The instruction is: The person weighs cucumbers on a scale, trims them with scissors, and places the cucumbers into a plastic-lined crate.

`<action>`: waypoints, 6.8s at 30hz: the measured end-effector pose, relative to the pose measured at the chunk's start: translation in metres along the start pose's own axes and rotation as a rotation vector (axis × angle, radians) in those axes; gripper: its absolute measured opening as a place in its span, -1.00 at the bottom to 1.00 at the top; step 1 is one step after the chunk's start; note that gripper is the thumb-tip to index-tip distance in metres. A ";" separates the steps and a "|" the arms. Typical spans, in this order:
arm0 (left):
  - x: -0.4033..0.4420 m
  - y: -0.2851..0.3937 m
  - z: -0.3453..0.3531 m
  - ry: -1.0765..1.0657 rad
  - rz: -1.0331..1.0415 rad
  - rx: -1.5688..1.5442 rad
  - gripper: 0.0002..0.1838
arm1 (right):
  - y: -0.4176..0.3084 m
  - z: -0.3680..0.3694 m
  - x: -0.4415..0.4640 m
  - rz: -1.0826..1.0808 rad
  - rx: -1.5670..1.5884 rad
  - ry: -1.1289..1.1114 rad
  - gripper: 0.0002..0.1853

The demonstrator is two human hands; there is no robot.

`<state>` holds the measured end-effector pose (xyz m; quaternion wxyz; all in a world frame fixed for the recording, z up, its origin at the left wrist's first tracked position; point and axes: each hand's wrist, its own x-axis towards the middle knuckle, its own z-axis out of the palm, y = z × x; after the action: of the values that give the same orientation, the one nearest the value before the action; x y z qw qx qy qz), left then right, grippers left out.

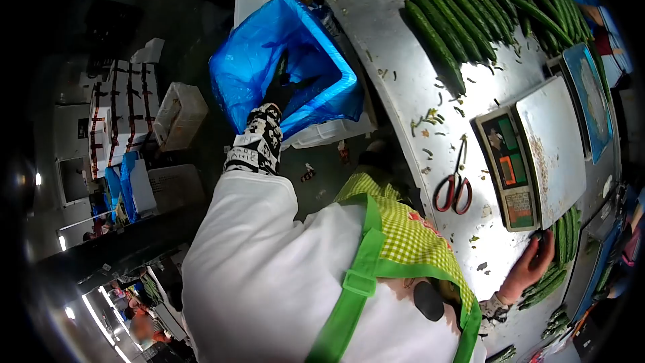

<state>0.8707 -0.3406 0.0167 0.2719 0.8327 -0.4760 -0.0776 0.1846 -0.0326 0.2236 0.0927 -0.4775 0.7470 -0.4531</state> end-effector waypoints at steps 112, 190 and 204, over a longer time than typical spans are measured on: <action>-0.144 0.336 -0.065 -1.140 -0.238 -1.804 -0.53 | -0.115 0.206 0.020 -0.431 -0.006 -0.516 -0.81; -0.158 0.328 -0.088 -1.716 0.521 -0.452 -0.49 | -0.099 0.143 -0.006 0.596 0.546 -0.607 -0.45; -0.157 0.341 -0.058 -1.595 0.760 -0.294 -0.22 | -0.016 0.137 -0.045 0.041 -0.058 -0.453 -0.48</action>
<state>0.5533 -0.3234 0.2249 -0.0283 0.2741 -0.7524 -0.5982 0.2966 -0.0797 0.1436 0.2537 -0.5543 0.7294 -0.3106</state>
